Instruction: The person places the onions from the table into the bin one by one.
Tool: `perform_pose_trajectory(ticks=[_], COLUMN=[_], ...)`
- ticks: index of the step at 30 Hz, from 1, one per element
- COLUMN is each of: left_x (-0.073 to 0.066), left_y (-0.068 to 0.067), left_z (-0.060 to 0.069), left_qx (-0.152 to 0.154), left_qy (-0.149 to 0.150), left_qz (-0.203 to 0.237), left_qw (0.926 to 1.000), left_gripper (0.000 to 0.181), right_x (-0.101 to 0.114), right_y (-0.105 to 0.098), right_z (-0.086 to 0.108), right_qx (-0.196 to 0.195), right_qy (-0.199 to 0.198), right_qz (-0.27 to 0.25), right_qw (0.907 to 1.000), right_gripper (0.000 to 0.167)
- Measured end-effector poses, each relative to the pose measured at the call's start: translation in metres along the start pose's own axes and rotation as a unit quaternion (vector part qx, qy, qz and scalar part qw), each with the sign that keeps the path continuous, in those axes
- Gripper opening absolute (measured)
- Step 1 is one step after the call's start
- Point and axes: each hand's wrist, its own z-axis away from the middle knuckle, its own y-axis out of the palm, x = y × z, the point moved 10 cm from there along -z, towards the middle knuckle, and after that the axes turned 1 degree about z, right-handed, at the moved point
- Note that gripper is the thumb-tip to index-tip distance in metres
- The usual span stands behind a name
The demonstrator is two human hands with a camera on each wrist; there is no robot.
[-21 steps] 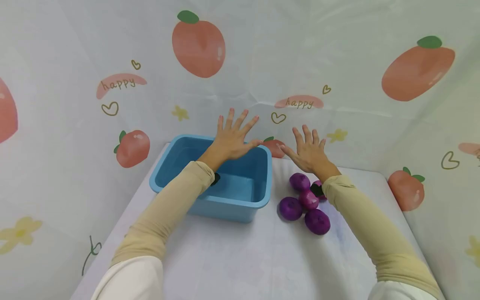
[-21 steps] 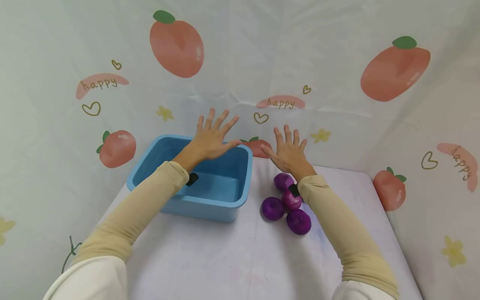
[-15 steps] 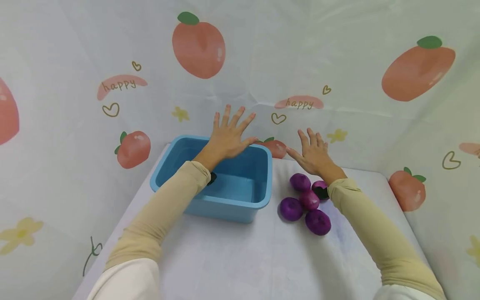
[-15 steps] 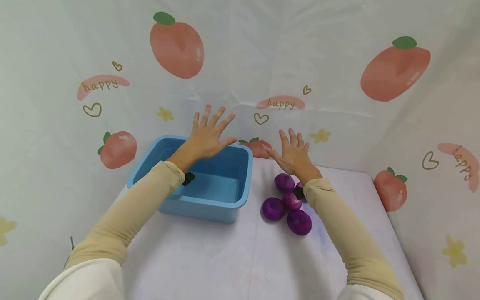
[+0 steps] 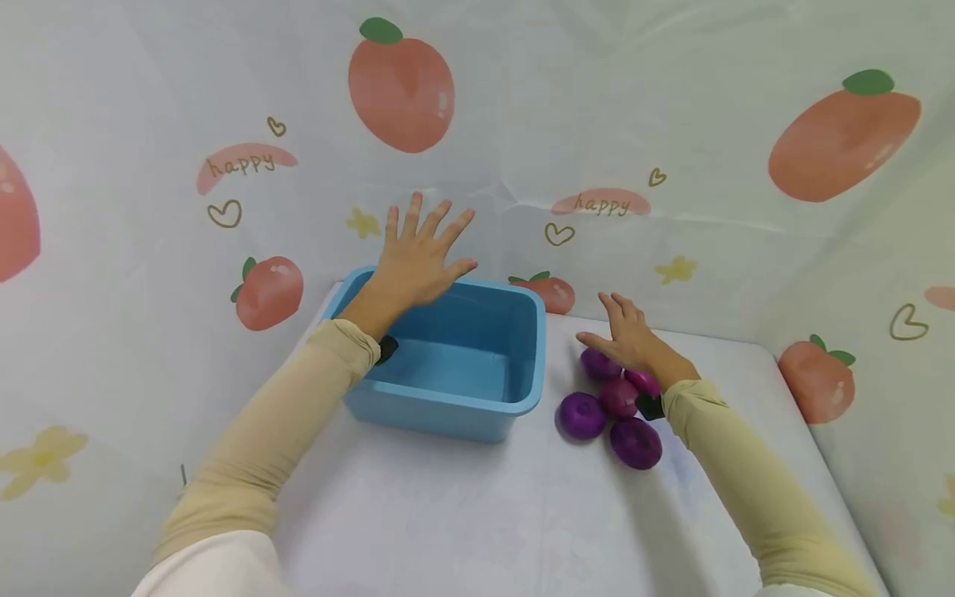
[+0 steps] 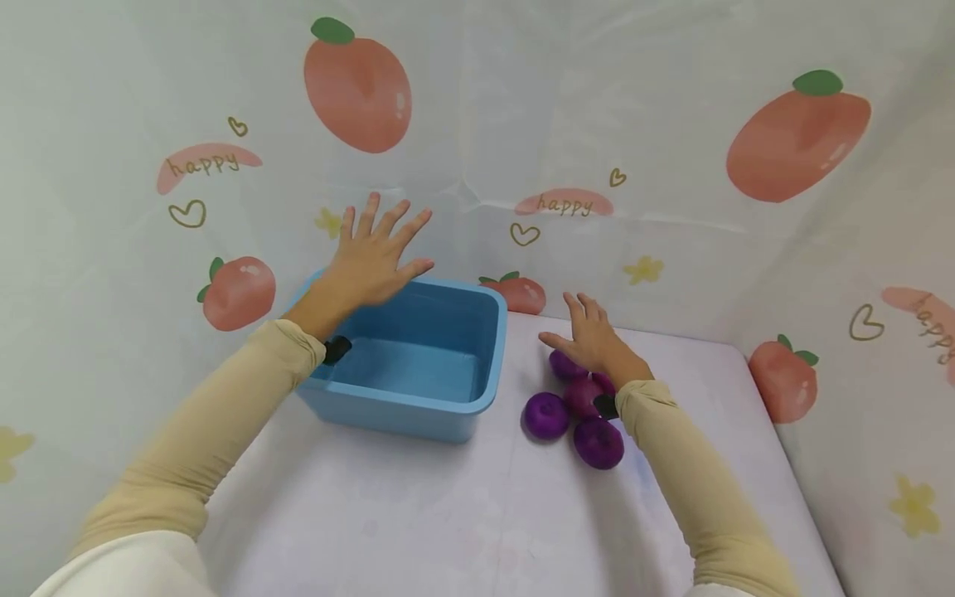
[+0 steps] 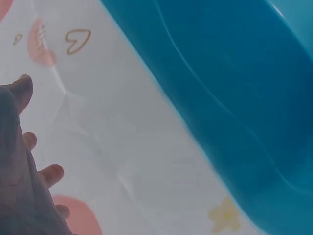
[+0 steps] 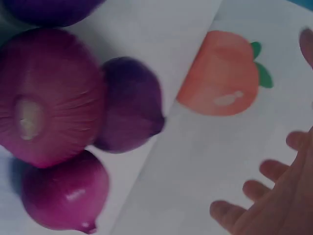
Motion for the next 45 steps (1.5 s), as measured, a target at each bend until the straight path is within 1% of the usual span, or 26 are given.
perform_pose_trajectory(ticks=[3, 5, 9, 13, 17, 20, 23, 25, 27, 31, 34, 37, 41, 45], left_x=[0.011, 0.019, 0.033, 0.048, 0.063, 0.073, 0.084, 0.092, 0.101, 0.116, 0.122, 0.129, 0.138, 0.143], left_y=[-0.006, -0.013, -0.028, -0.039, -0.044, -0.043, -0.037, -0.029, -0.019, 0.001, 0.015, 0.027, 0.039, 0.049], left_z=[0.007, 0.012, 0.023, 0.035, 0.046, 0.055, 0.061, 0.065, 0.067, 0.072, 0.075, 0.077, 0.080, 0.082], left_qx=[-0.007, -0.018, -0.044, -0.064, -0.084, -0.093, -0.095, -0.088, -0.079, -0.049, -0.028, -0.015, -0.007, 0.005], left_qy=[-0.004, -0.003, 0.007, 0.018, 0.037, 0.050, 0.056, 0.051, 0.042, 0.019, 0.010, 0.002, -0.013, -0.022], left_qz=[-0.006, -0.005, 0.010, 0.017, 0.006, -0.005, -0.008, -0.005, -0.003, -0.005, -0.008, -0.006, 0.009, 0.025], left_qw=[0.9999, 0.9998, 0.9990, 0.9976, 0.9958, 0.9944, 0.9939, 0.9948, 0.9960, 0.9986, 0.9995, 0.9999, 0.9999, 0.9994], left_gripper=[0.075, 0.075, 0.073, 0.071, 0.068, 0.065, 0.063, 0.062, 0.062, 0.064, 0.064, 0.064, 0.065, 0.067], right_x=[-0.008, -0.014, -0.027, -0.035, -0.037, -0.037, -0.038, -0.039, -0.039, -0.037, -0.036, -0.036, -0.035, -0.034], right_y=[0.009, 0.014, 0.022, 0.029, 0.034, 0.039, 0.043, 0.046, 0.047, 0.048, 0.049, 0.051, 0.051, 0.051], right_z=[0.001, 0.002, 0.004, 0.006, 0.005, 0.004, 0.003, 0.003, 0.004, 0.003, 0.002, 0.001, 0.000, 0.000], right_qx=[0.006, 0.011, 0.023, 0.031, 0.030, 0.032, 0.042, 0.050, 0.054, 0.055, 0.059, 0.069, 0.076, 0.074], right_qy=[-0.001, 0.002, 0.012, 0.010, 0.001, -0.001, 0.004, 0.007, 0.008, -0.002, -0.003, 0.001, 0.004, 0.000], right_qz=[0.013, 0.030, 0.050, 0.049, 0.047, 0.051, 0.050, 0.047, 0.045, 0.048, 0.046, 0.042, 0.038, 0.036], right_qw=[0.9999, 0.9995, 0.9984, 0.9983, 0.9984, 0.9982, 0.9978, 0.9976, 0.9975, 0.9974, 0.9972, 0.9967, 0.9964, 0.9966], right_gripper=[0.101, 0.102, 0.102, 0.102, 0.099, 0.094, 0.091, 0.089, 0.088, 0.083, 0.080, 0.079, 0.079, 0.077])
